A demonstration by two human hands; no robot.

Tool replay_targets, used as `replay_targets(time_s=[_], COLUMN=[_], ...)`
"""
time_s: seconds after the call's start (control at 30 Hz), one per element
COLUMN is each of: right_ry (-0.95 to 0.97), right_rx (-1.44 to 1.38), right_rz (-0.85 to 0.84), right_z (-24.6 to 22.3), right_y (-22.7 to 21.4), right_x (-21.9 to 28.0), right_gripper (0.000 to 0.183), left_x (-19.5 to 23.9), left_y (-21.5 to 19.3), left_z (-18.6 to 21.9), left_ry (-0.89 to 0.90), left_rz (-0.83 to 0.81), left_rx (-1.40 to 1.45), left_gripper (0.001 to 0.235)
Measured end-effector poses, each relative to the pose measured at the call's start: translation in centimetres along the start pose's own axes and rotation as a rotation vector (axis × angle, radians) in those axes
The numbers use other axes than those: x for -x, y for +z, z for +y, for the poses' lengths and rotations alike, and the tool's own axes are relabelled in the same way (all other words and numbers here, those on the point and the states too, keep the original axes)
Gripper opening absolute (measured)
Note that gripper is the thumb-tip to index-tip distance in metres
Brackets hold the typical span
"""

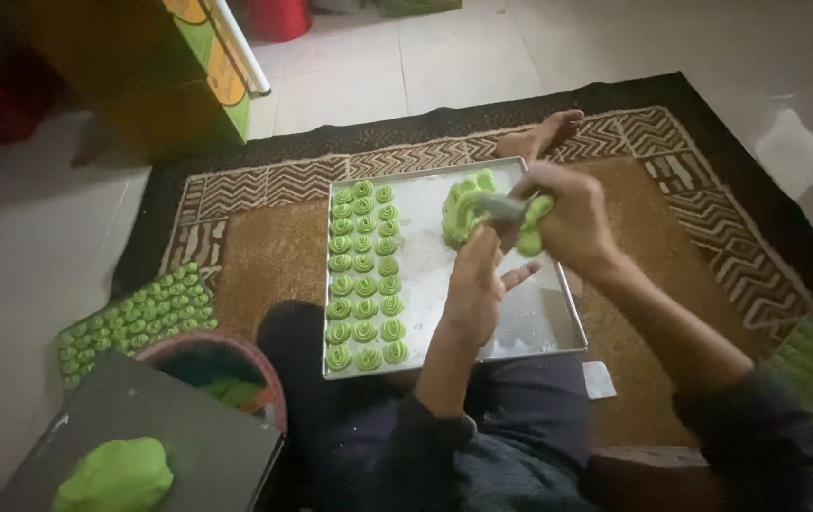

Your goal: Piping green dough through a nozzle to form small cookies on a metal tray

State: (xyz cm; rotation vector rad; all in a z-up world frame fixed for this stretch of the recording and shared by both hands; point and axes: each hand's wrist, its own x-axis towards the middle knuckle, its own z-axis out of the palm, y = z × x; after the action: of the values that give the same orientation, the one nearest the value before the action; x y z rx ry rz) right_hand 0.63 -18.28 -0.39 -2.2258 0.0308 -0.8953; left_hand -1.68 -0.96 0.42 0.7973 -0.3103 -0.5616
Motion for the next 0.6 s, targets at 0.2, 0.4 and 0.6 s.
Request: replay_targets(time_s=[0.2,0.4,0.6], right_ry=[0.001,-0.015,0.054], right_rx=[-0.158,-0.1,-0.111], right_rz=[-0.286,-0.416,-0.52], right_z=[-6.9,-9.5,-8.3], right_y=[-7.2,-9.0,-8.4], right_x=[-2.3,-2.6,-2.3], right_gripper=[0.019,0.013,0.029], left_x=[-2.5,-1.6,0.5], left_y=[-5.7,-4.8,-2.2], left_z=[-2.9,2.2,4.6], left_ry=[0.064,0.302,0.407], left_rz=[0.028,0.096,0.11], left_rx=[-0.307,-0.449,-0.795], left_gripper=[0.047,0.054,0.021])
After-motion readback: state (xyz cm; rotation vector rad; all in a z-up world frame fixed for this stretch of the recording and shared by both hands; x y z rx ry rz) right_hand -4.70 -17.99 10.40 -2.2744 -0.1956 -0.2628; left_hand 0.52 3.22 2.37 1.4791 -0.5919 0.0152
